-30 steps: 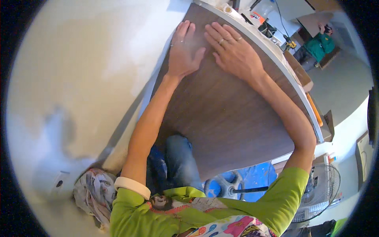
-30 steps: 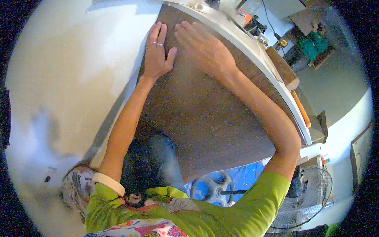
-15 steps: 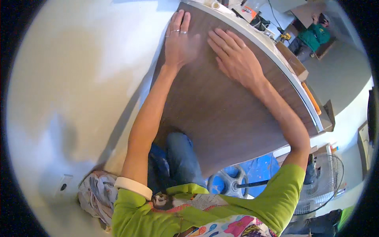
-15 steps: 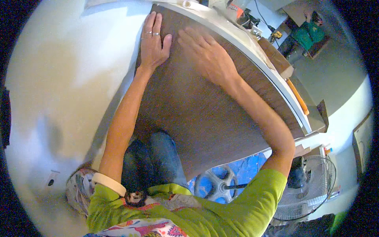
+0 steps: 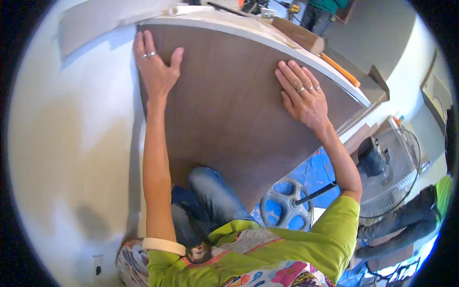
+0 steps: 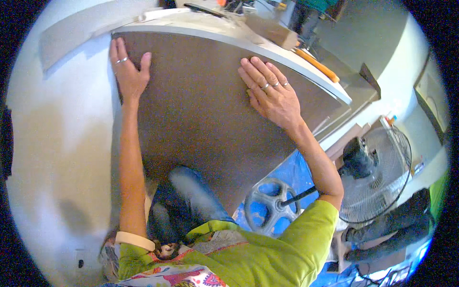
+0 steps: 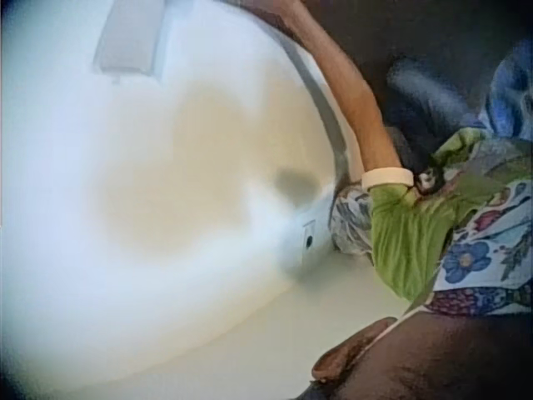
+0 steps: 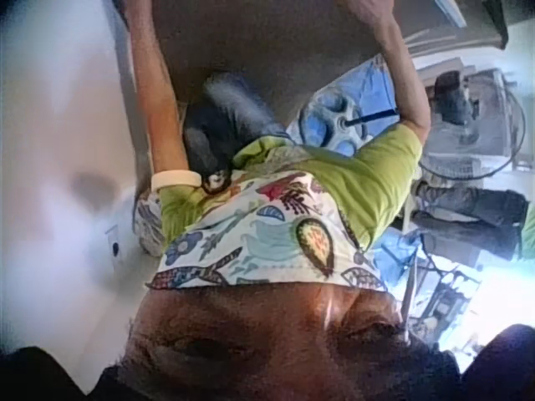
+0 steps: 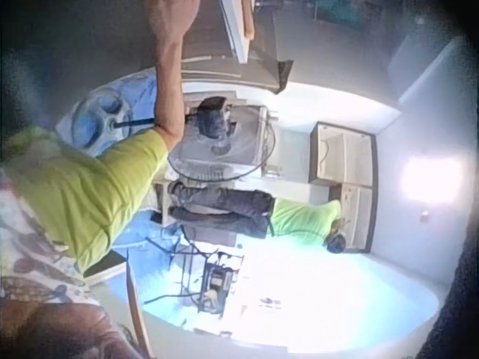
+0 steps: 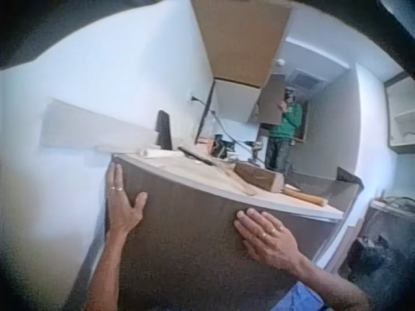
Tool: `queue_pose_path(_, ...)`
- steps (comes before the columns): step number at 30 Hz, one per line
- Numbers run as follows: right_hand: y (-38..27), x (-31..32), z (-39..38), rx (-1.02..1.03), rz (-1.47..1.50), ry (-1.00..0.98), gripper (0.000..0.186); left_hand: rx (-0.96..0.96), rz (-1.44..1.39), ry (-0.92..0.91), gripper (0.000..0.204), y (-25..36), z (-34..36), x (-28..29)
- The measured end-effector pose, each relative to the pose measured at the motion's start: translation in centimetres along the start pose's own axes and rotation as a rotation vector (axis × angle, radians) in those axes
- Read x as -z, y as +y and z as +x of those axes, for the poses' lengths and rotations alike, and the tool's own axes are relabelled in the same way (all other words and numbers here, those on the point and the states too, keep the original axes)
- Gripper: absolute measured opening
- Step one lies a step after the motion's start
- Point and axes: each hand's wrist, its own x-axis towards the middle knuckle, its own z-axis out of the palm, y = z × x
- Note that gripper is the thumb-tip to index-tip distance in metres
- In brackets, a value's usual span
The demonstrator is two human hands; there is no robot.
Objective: The person kneels on the floor and fits a curved laminate panel into a cabinet frame, repeatedly adjusting its position. They then remove the panel, sand its edges with a sanding block, and reinsert it into the frame to check the fit.
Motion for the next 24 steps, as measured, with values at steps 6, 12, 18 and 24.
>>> queue_pose_path(6, 1.6, 1.2, -4.8, -0.141, -0.036, 0.088, 0.058, -0.015, 0.018, 0.003, 0.091, 0.0, -0.1, -0.1)
queue_pose_path(12, 2.6, 1.4, -9.0, -0.274, -0.129, 0.227, 0.049, -0.004, 0.030, -0.018, 0.085, 0.6, -0.2, 0.1)
queue_pose_path(18, 3.0, 1.5, -10.9, -0.348, -0.159, 0.298, 0.043, 0.023, 0.042, -0.028, 0.090, 0.2, -0.4, -0.6)
queue_pose_path(24, 3.1, 1.3, -11.1, -0.353, -0.173, 0.304, 0.038, -0.004, 0.050, -0.024, 0.092, -0.4, 0.1, 0.1)
